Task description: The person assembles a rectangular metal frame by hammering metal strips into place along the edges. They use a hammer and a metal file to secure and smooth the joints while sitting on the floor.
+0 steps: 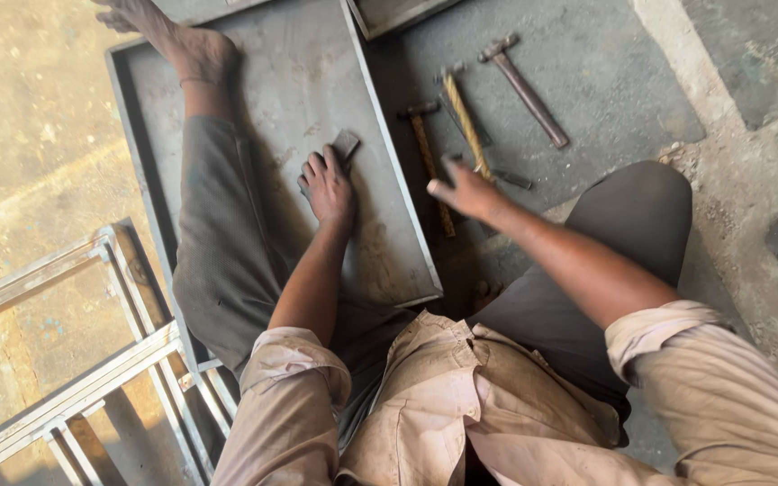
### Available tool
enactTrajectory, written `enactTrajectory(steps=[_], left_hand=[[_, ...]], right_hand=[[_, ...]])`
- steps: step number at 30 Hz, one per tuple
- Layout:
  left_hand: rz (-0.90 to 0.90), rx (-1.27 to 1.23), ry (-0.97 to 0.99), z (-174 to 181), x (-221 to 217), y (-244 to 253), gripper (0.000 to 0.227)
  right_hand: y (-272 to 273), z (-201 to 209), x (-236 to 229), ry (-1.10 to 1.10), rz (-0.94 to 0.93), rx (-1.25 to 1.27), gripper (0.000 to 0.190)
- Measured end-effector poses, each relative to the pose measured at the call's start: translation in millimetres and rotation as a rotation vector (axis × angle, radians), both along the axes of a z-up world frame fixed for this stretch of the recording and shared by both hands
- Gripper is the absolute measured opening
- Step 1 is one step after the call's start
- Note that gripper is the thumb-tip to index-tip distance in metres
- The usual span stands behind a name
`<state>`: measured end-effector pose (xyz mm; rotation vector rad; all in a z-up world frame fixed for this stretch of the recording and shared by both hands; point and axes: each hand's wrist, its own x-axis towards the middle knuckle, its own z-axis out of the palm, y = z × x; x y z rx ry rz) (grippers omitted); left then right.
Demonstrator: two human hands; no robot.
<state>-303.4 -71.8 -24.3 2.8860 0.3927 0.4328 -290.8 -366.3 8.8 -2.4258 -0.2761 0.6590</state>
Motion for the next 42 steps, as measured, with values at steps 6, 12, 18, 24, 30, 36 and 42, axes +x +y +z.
enactTrajectory(steps=[6, 12, 18, 24, 30, 36, 42], left_hand=[[0.075, 0.005, 0.073, 14.8, -55.8, -21.6, 0.037], [0.144, -0.012, 0.103, 9.4, -74.2, -6.9, 0.041], [0.293, 0.014, 0.041, 12.6, -88.8, 43.0, 0.041], [0.254, -0.089, -0.054, 20.8, -75.9, 45.8, 0.052], [0.261, -0.1, -0.031, 23.3, -73.4, 54.1, 0.057], [0.202, -0.083, -0.035, 15.8, -90.1, 47.7, 0.061], [-0.075, -0.156, -0.025, 7.6, -95.0, 46.5, 0.055]], right_hand=[[62.4, -28.9, -67.5, -0.046, 0.187, -0.028, 0.107], [82.7, -25.5, -34.4, -0.263, 0.334, -0.041, 0.106], [135.7, -38.4, 1.7, -0.386, 0.408, -0.143, 0.083], [96.5, -88.9, 73.6, -0.208, -0.155, -0.362, 0.083], [76.0, -121.2, 91.3, -0.152, -0.049, -0.512, 0.084], [78.2, -91.6, 109.6, 0.346, -0.451, 0.528, 0.037], [139.3, -9.5, 72.8, -0.042, -0.156, 0.694, 0.07]])
